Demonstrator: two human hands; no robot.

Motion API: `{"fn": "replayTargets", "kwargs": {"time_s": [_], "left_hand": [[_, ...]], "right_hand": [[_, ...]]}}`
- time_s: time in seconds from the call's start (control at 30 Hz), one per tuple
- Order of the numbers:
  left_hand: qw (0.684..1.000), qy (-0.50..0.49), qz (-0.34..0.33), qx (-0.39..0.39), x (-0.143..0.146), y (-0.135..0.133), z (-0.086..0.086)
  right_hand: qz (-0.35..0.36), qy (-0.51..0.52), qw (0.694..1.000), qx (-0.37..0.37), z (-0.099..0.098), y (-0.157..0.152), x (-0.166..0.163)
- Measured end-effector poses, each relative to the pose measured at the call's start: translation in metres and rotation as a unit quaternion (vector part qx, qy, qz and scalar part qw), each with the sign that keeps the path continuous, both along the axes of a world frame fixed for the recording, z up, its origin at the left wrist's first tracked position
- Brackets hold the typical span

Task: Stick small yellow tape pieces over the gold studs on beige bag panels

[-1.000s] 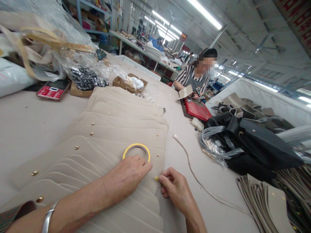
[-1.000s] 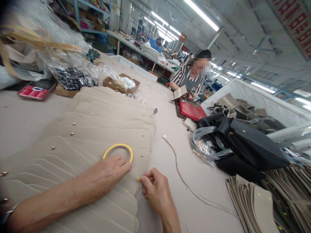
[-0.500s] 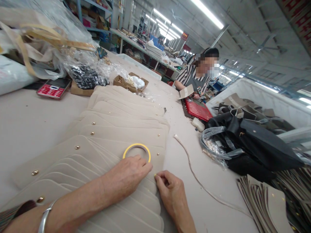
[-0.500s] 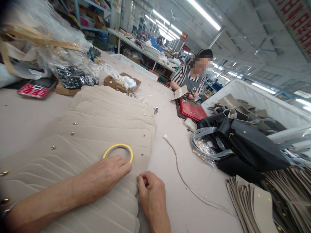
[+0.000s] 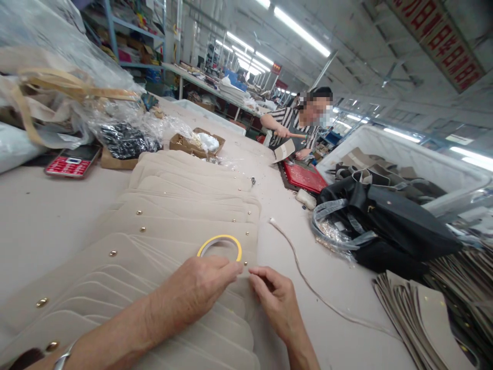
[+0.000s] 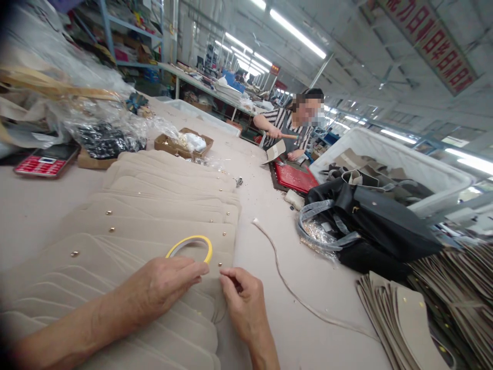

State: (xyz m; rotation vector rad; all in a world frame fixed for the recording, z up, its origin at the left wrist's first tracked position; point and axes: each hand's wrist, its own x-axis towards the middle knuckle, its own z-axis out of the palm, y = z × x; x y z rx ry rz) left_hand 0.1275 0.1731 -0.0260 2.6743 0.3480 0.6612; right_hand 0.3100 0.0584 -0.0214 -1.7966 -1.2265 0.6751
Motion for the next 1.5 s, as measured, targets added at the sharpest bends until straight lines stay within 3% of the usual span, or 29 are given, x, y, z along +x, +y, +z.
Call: {"fn": "replayTargets", "kwargs": {"time_s": [0.2,0.53,0.63,0.8,0.9,1.0,1.1,1.17,1.37,1.5], "left_hand": [[0.997,-0.078,-0.014,-0.023,0.0,-0.001,-0.001],[0.999,-0.047,-0.002,0.02,0.001,-0.005,-0.007],[0.999,-0.036,-0.012,-0.004,0.002,-0.007,-0.007],[0.999,-0.01,0.033,-0.022,0.004,-0.004,-0.006],[0.998,-0.048,0.044,0.007,0.005,-0.003,-0.003],[0.996,-0.075,0.043,0.017,0.006,-0.007,0.001],[0.995,-0.089,0.027,0.022,0.006,-0.014,0.003],[0.996,-0.079,0.037,0.035,0.006,-0.016,0.002],[0.981,0.162,0.097,0.04,0.011,-0.005,0.0],[0.967,0.231,0.105,0.013,0.015,-0.004,0.002]], "right_hand": [[0.064,-0.084,0.983,0.15,0.004,0.006,-0.02],[0.11,-0.185,0.953,0.212,0.006,0.011,-0.025],[0.087,-0.252,0.933,0.24,0.005,0.012,-0.028],[0.04,-0.311,0.906,0.284,0.001,0.015,-0.034],[-0.008,-0.245,0.938,0.246,-0.001,0.018,-0.037],[-0.074,-0.04,0.987,0.134,-0.005,0.022,-0.036],[-0.126,0.153,0.978,0.062,-0.01,0.025,-0.024],[-0.156,0.22,0.962,0.047,-0.014,0.025,-0.011],[-0.118,0.222,0.968,-0.014,-0.021,0.022,0.005],[-0.119,0.178,0.976,-0.032,-0.024,0.026,-0.002]]}}
